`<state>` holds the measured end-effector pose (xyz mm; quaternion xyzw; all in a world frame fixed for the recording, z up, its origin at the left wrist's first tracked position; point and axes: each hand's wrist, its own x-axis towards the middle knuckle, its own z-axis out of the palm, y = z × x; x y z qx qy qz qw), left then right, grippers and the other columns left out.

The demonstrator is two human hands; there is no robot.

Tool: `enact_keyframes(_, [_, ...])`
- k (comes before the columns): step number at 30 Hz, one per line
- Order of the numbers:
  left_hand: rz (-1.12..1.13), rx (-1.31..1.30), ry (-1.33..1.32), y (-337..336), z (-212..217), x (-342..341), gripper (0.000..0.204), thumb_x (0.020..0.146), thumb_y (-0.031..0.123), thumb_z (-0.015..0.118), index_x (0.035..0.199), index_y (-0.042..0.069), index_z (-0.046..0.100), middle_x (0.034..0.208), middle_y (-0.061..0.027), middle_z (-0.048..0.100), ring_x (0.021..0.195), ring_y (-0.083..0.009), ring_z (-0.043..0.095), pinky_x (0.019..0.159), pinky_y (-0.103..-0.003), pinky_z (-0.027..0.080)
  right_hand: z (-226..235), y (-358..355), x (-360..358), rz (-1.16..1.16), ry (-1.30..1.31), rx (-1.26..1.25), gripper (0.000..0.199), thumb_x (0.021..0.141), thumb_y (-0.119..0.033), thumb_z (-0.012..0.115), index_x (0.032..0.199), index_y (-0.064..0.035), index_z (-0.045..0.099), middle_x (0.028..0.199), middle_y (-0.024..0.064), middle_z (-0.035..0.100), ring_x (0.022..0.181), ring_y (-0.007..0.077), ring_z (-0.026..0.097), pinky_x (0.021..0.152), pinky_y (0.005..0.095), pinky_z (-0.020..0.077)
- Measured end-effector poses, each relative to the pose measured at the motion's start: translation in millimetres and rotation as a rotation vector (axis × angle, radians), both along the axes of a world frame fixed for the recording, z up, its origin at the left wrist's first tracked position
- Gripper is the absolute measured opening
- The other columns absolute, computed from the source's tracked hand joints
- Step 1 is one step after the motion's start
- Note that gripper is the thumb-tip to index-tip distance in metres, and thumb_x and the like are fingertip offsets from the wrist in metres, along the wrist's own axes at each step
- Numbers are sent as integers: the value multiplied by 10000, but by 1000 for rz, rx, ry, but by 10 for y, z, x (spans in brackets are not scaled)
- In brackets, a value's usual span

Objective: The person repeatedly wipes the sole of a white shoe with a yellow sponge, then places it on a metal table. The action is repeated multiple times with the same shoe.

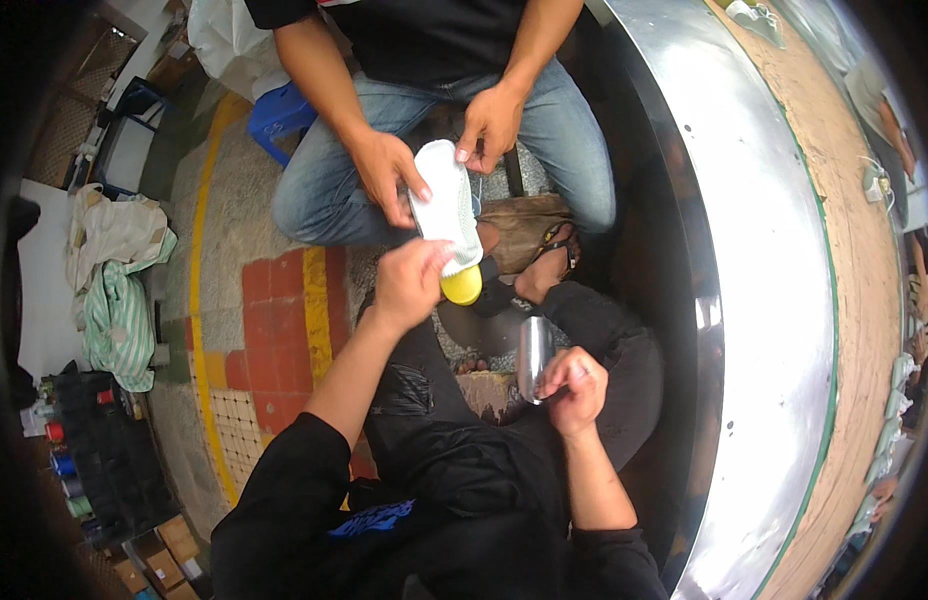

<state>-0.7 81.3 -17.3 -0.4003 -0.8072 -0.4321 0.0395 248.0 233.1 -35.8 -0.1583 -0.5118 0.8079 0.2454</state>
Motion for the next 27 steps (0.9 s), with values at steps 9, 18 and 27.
enact_keyframes(9, [40,-252,-600,209,19,-636,236,972,189,677,1022,-26,759,822,-209,740,750,-259,732,722,-393,548,87,-318,-1195,37,165,213,618,1015,-519,468,632,-34,465,497,68,455,431,147,419,422,285,324])
enact_keyframes(18, [-3,-126,-592,128,55,-574,281,979,237,686,959,-36,748,692,-166,706,601,-221,695,573,-392,522,80,-342,-1463,-73,460,388,394,926,-282,544,618,-38,511,546,61,525,438,203,515,452,322,404])
enact_keyframes(27, [-243,-289,-270,42,377,-269,211,864,185,718,969,2,726,879,-157,736,843,-391,713,747,-453,557,362,-534,-786,-11,-256,456,415,864,-57,544,1273,15,536,1001,136,644,821,303,661,835,413,560])
